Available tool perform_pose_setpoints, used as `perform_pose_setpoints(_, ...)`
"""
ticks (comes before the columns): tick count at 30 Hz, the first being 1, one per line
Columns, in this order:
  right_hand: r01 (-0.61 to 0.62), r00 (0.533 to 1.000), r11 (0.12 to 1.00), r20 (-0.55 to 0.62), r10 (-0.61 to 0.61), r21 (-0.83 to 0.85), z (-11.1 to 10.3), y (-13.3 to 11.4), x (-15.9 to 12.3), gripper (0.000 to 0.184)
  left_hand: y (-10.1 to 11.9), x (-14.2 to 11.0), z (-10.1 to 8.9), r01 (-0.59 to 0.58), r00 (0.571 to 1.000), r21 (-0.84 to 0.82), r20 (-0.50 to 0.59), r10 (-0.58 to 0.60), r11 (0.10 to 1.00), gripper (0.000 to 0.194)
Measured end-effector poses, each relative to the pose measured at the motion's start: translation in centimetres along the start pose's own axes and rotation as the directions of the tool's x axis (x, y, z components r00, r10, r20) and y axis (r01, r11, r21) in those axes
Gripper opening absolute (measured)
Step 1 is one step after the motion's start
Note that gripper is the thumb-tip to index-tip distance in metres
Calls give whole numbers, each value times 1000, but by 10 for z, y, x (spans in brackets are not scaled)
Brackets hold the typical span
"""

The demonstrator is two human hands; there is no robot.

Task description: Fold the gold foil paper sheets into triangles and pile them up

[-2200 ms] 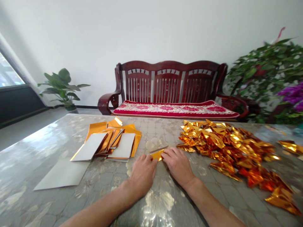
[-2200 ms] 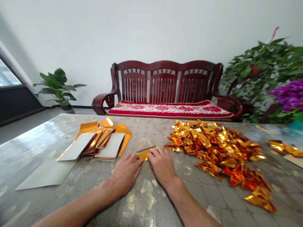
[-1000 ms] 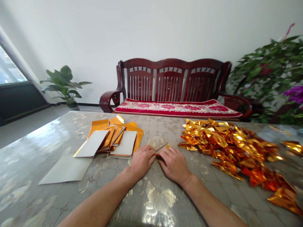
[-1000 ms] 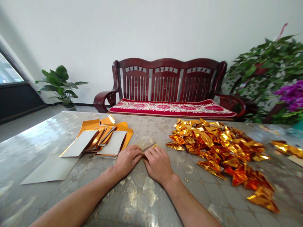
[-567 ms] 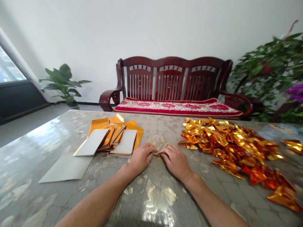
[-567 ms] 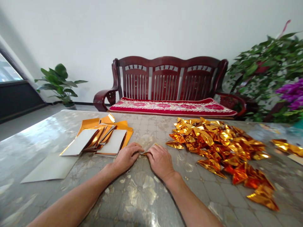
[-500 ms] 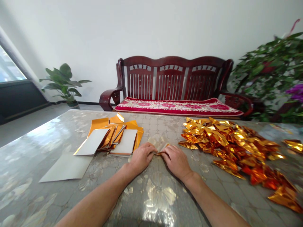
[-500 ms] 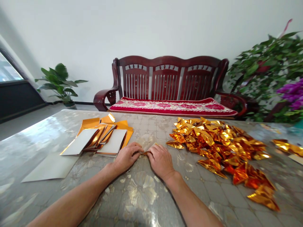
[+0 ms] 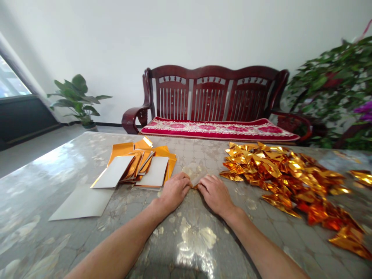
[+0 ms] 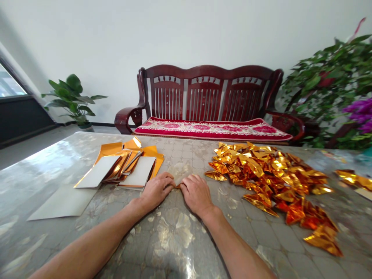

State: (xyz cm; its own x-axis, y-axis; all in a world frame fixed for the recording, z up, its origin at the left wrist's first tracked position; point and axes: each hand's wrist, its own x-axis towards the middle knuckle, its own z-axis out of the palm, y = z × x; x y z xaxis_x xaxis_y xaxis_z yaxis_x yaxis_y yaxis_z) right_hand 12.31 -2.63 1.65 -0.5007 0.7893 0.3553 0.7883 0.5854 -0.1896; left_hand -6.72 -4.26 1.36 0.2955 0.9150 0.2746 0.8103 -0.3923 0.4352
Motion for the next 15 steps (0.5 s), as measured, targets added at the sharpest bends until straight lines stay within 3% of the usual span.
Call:
perform_pose_setpoints(10, -63, 998, 996, 24, 64, -65, 3, -4, 7, 25, 1, -4, -3, 15, 1000, 12, 4, -15, 1000, 20)
perform_pose_setpoints(15, -119, 993, 992, 11, 120, -37, 2, -5, 6, 17, 3, -4, -5, 50, 999, 5, 15, -51, 999, 20)
